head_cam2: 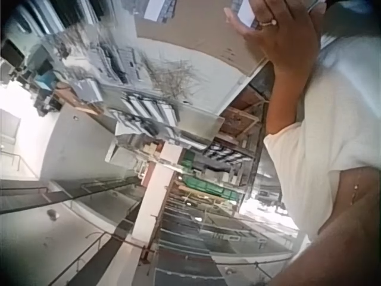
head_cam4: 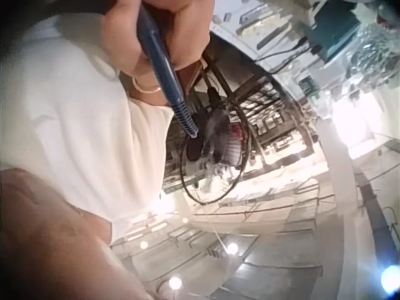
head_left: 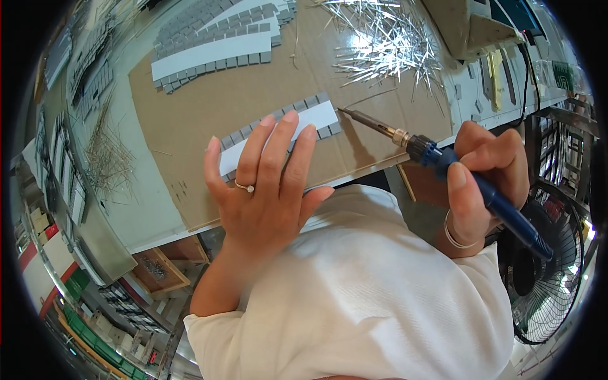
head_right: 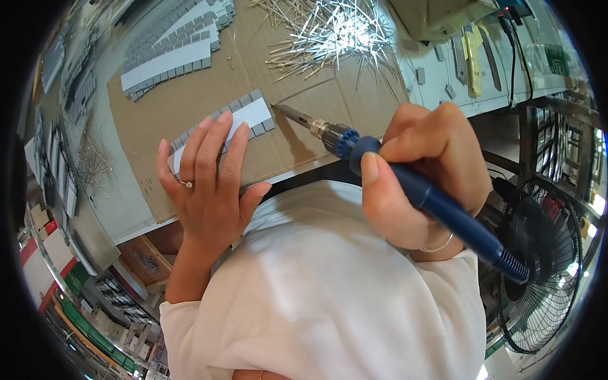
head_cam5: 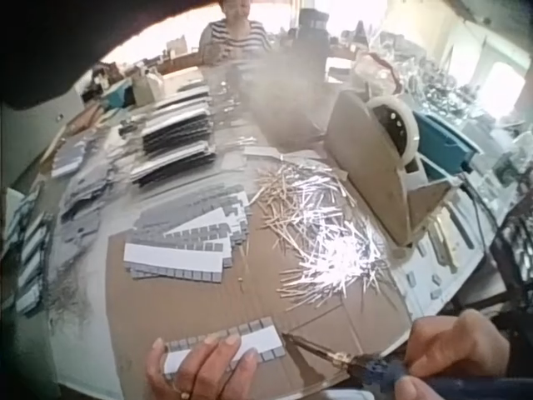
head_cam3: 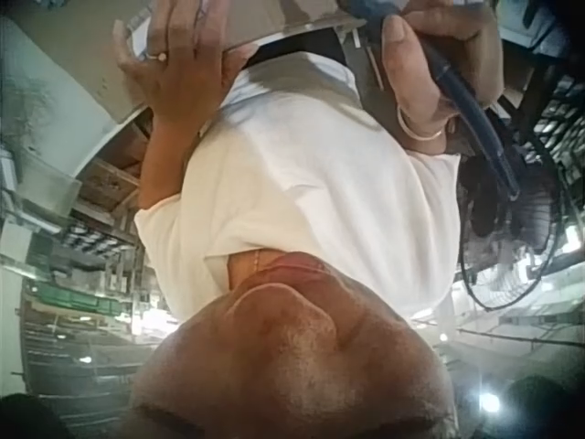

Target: The person solders silver wires onto grey electronic components on a workbench. This is done using a soldering iron and solder wire.

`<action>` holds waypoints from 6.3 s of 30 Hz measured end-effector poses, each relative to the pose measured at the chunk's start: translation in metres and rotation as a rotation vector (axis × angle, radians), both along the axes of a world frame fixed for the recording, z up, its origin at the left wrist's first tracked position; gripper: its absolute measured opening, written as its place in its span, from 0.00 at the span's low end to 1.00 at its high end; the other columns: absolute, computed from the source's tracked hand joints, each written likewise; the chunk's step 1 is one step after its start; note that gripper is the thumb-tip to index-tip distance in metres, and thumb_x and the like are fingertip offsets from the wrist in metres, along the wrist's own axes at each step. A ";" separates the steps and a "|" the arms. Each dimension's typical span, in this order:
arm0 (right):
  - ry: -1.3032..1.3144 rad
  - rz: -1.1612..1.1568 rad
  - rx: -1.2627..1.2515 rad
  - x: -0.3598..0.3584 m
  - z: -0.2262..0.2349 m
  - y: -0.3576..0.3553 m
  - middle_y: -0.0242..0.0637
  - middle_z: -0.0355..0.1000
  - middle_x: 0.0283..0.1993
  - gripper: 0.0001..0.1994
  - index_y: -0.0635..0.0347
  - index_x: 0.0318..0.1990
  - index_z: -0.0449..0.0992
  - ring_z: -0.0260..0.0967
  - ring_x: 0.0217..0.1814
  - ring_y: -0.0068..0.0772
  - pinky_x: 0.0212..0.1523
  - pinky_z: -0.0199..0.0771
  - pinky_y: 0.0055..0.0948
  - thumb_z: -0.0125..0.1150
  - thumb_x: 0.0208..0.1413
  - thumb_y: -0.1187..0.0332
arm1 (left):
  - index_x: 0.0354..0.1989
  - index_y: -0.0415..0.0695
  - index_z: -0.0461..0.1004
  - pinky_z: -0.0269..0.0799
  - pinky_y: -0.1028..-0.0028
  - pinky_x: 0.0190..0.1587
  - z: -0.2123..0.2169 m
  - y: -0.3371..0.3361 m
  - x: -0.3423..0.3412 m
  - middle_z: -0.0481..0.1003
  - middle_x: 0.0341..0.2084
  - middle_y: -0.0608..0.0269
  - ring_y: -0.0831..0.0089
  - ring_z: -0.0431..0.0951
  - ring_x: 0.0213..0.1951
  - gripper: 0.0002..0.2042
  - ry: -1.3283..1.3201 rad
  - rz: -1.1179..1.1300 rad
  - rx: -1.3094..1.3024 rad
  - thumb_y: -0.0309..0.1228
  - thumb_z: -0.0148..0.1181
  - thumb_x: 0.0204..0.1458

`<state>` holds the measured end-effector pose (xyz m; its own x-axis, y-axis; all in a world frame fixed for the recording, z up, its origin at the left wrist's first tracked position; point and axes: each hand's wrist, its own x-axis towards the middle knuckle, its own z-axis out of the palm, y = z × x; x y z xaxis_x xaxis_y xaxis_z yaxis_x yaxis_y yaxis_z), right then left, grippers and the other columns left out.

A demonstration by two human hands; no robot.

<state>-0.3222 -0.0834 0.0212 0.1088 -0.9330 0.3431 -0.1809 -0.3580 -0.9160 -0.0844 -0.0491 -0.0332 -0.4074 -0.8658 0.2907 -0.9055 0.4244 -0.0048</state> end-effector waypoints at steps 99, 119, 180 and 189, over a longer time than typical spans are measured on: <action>-0.760 0.331 0.236 -0.003 0.008 -0.022 0.34 0.60 0.27 0.17 0.62 0.53 0.61 0.52 0.30 0.24 0.26 0.54 0.22 0.55 0.62 0.65 | 0.38 0.42 0.79 0.64 0.66 0.42 0.044 0.038 0.121 0.72 0.34 0.63 0.64 0.71 0.39 0.09 0.250 0.235 -0.129 0.25 0.63 0.46; -0.296 0.068 -0.033 0.039 -0.009 -0.024 0.40 0.69 0.37 0.18 0.67 0.46 0.68 0.67 0.30 0.25 0.31 0.66 0.17 0.65 0.55 0.64 | 0.60 0.41 0.67 0.46 0.51 0.65 0.013 0.059 0.095 0.66 0.54 0.61 0.61 0.63 0.60 0.32 0.194 0.257 0.161 0.54 0.53 0.54; 0.038 0.329 0.015 0.100 0.004 0.011 0.34 0.62 0.21 0.12 0.65 0.33 0.65 0.55 0.20 0.20 0.23 0.52 0.20 0.64 0.44 0.78 | 0.58 0.43 0.70 0.57 0.63 0.60 -0.006 0.052 0.090 0.68 0.51 0.64 0.68 0.67 0.53 0.31 0.126 0.194 -0.030 0.57 0.45 0.58; 0.026 0.274 0.048 0.111 0.002 0.013 0.32 0.59 0.21 0.13 0.65 0.31 0.65 0.51 0.20 0.20 0.23 0.47 0.22 0.66 0.43 0.73 | 0.55 0.44 0.73 0.61 0.66 0.56 -0.011 0.050 0.092 0.70 0.46 0.66 0.71 0.70 0.48 0.29 0.136 0.216 -0.098 0.55 0.44 0.59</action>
